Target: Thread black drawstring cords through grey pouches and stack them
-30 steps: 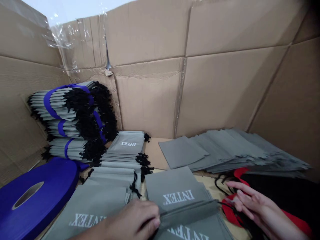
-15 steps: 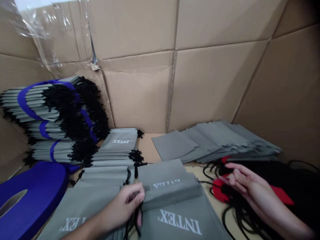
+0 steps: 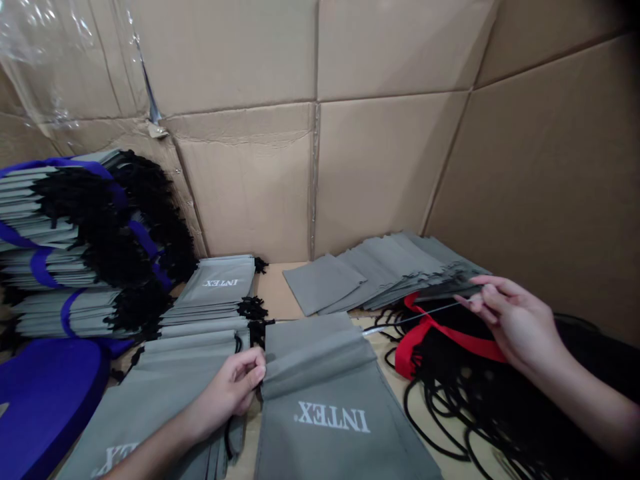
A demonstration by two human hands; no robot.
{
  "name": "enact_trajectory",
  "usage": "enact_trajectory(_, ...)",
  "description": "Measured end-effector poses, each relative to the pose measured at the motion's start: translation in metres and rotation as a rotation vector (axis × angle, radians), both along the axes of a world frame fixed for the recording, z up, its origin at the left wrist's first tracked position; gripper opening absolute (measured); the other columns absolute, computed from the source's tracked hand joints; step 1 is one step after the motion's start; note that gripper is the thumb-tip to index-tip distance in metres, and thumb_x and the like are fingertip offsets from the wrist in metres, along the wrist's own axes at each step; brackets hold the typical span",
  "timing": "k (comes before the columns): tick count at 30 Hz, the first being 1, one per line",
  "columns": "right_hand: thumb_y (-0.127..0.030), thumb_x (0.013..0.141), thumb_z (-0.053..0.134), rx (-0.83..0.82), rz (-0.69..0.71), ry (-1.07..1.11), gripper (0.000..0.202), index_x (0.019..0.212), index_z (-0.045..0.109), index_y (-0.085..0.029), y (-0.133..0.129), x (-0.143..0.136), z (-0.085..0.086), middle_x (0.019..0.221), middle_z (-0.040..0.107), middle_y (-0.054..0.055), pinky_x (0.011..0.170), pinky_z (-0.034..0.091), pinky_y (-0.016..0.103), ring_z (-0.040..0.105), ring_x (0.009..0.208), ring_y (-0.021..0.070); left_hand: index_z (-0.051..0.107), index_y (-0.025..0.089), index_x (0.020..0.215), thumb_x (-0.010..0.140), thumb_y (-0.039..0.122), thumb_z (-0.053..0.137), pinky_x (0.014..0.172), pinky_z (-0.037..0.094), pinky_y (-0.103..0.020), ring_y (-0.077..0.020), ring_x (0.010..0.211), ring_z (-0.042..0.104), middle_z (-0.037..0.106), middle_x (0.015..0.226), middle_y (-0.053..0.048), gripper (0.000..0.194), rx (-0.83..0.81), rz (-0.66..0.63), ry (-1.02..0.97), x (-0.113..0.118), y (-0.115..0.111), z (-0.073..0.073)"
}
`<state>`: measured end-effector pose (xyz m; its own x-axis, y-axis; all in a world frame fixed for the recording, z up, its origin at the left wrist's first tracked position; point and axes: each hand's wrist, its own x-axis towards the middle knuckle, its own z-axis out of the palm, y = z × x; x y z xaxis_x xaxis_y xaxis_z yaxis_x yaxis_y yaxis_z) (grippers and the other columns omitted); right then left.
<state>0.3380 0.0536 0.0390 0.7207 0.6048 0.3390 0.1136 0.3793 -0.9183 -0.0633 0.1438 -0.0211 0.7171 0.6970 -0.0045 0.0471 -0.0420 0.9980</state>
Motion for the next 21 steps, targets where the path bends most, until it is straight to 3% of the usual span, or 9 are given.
enact_trajectory(7, -0.014, 0.067, 0.06, 0.063, -0.103, 0.07, 0.01, 0.076, 0.06, -0.019, 0.0, 0.006, 0.003, 0.04, 0.043, -0.008, 0.074, 0.052, 0.032, 0.039, 0.04, 0.0061, 0.034, 0.018, 0.068, 0.074, 0.063, 0.05, 0.037, 0.009, -0.018, -0.0016, 0.036, 0.017, 0.022, 0.049, 0.011, 0.048, 0.039, -0.01, 0.067, 0.003, -0.002, 0.001)
enact_trajectory(21, -0.009, 0.074, 0.049, 0.205, -0.342, -0.046, 0.014, 0.075, 0.057, -0.019, -0.01, 0.046, 0.002, 0.039, 0.042, -0.009, 0.071, 0.051, 0.033, 0.04, 0.04, 0.0068, 0.034, 0.018, 0.066, 0.075, 0.065, 0.045, 0.039, 0.015, -0.017, -0.0041, 0.042, 0.02, 0.023, 0.051, 0.009, 0.049, 0.137, 0.015, 0.188, 0.005, -0.004, -0.001)
